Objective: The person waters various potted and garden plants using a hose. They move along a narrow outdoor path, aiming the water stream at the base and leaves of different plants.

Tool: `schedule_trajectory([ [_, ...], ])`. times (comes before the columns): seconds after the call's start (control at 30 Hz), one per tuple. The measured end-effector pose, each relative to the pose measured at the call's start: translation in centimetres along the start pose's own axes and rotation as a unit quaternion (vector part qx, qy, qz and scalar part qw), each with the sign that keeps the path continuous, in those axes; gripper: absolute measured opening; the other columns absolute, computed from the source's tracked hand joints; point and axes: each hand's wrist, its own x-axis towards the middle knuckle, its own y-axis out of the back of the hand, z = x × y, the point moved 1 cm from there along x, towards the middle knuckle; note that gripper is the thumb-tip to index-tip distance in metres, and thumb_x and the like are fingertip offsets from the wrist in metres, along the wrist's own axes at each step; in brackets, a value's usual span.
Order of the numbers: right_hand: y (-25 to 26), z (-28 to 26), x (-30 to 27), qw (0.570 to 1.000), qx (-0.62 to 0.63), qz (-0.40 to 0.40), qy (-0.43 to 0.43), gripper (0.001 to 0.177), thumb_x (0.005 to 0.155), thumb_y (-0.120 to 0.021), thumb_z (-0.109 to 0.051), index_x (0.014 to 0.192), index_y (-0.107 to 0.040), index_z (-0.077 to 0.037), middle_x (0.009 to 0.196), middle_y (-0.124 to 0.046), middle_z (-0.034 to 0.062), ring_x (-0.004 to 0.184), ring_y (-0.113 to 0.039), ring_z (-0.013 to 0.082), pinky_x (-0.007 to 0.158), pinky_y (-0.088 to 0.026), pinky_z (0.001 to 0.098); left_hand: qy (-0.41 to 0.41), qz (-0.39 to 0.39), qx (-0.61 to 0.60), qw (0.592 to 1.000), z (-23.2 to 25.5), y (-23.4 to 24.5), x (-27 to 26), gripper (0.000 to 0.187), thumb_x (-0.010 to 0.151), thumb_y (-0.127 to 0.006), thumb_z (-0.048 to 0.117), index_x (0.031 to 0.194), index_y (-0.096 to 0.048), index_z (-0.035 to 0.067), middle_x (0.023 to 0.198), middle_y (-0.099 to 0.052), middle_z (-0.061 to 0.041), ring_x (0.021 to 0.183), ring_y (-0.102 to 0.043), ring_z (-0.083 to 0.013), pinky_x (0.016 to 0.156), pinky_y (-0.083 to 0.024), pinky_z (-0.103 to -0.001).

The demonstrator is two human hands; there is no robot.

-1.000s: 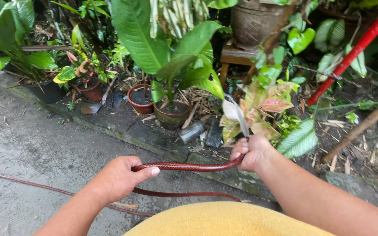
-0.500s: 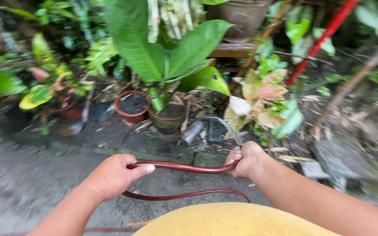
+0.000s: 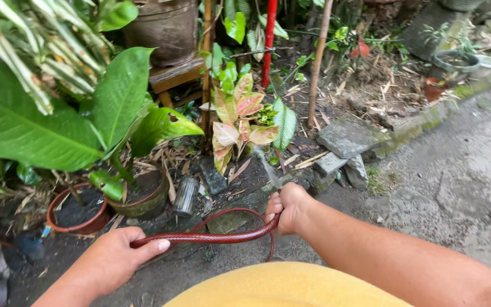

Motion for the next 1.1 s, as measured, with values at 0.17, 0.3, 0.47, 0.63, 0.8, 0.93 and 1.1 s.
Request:
schedule_trajectory([
  [0.17, -0.4, -0.2, 0.8, 1.000, -0.008, -0.015, -0.022, 0.045, 0.107, -0.031, -0.034, 0.065, -0.038, -0.021, 0.052, -0.031, -0.0099, 0.040, -0.026, 0.0065, 0.043, -0.021, 0.0265, 0.017, -0.048, -0.001, 0.999, 0.5, 0.6, 1.5, 0.053, 0.082, -0.081, 0.054, 0.079, -0.078, 0.001, 0.063, -0.064, -0.009, 0.064, -0.059, -0.0190, 0.065, -0.050, -0.038],
  [0.3, -1.7, 0.0, 1.0, 0.999, -0.020, -0.005, -0.042, 0.049, 0.107, -0.028, -0.043, 0.063, -0.035, -0.021, 0.052, -0.029, -0.0103, 0.040, -0.024, 0.0067, 0.043, -0.021, 0.0262, 0.015, -0.044, -0.006, 0.999, 0.3, 1.5, 2.0, 0.053, 0.081, -0.084, 0.053, 0.078, -0.078, 0.000, 0.063, -0.063, -0.009, 0.064, -0.058, -0.0179, 0.064, -0.050, -0.037],
  [0.47, -3.8, -0.4, 2.9, 0.997, -0.044, -0.019, -0.060, 0.048, 0.107, -0.028, -0.042, 0.063, -0.034, -0.022, 0.052, -0.028, -0.0099, 0.040, -0.023, 0.0069, 0.043, -0.020, 0.0265, 0.038, -0.009, 0.015, 0.999, -0.2, 2.4, 1.9, 0.055, 0.078, -0.083, 0.056, 0.079, -0.076, 0.002, 0.064, -0.068, -0.008, 0.065, -0.061, -0.0192, 0.067, -0.053, -0.037],
  [0.63, -6.2, -1.6, 4.8, 0.990, -0.105, -0.038, -0.084, 0.045, 0.107, -0.027, -0.035, 0.065, -0.037, -0.021, 0.052, -0.029, -0.0098, 0.040, -0.024, 0.0068, 0.043, -0.022, 0.0265, 0.078, 0.010, -0.021, 0.997, -0.5, 2.2, 0.0, 0.056, 0.080, -0.081, 0.057, 0.078, -0.076, 0.002, 0.066, -0.068, -0.009, 0.066, -0.060, -0.0197, 0.068, -0.052, -0.038],
  [0.8, -8.2, -1.7, 5.7, 0.976, -0.167, -0.053, -0.131, 0.044, 0.106, -0.027, -0.035, 0.066, -0.036, -0.020, 0.051, -0.029, -0.0090, 0.040, -0.025, 0.0075, 0.043, -0.023, 0.0273, 0.130, 0.039, -0.081, 0.987, -0.7, 1.1, -2.3, 0.053, 0.079, -0.082, 0.055, 0.077, -0.076, 0.002, 0.067, -0.070, -0.009, 0.067, -0.061, -0.0194, 0.069, -0.053, -0.038],
  [0.93, -9.7, -1.7, 5.9, 0.979, -0.171, -0.038, -0.108, 0.042, 0.105, -0.028, -0.034, 0.066, -0.034, -0.020, 0.052, -0.028, -0.0087, 0.041, -0.025, 0.0079, 0.045, -0.023, 0.0274, 0.153, 0.061, -0.105, 0.981, -0.7, 0.4, -4.3, 0.054, 0.079, -0.082, 0.056, 0.078, -0.076, 0.002, 0.068, -0.071, -0.008, 0.067, -0.063, -0.0186, 0.069, -0.054, -0.037],
  [1.1, -10.1, -1.6, 5.7, 0.983, -0.158, -0.028, -0.093, 0.039, 0.106, -0.025, -0.023, 0.068, -0.032, -0.020, 0.053, -0.027, -0.0075, 0.041, -0.025, 0.0082, 0.045, -0.023, 0.0284, 0.159, 0.070, -0.131, 0.976, 0.2, -0.5, -5.9, 0.052, 0.080, -0.080, 0.056, 0.080, -0.076, 0.004, 0.067, -0.071, -0.007, 0.067, -0.063, -0.0182, 0.068, -0.055, -0.036],
])
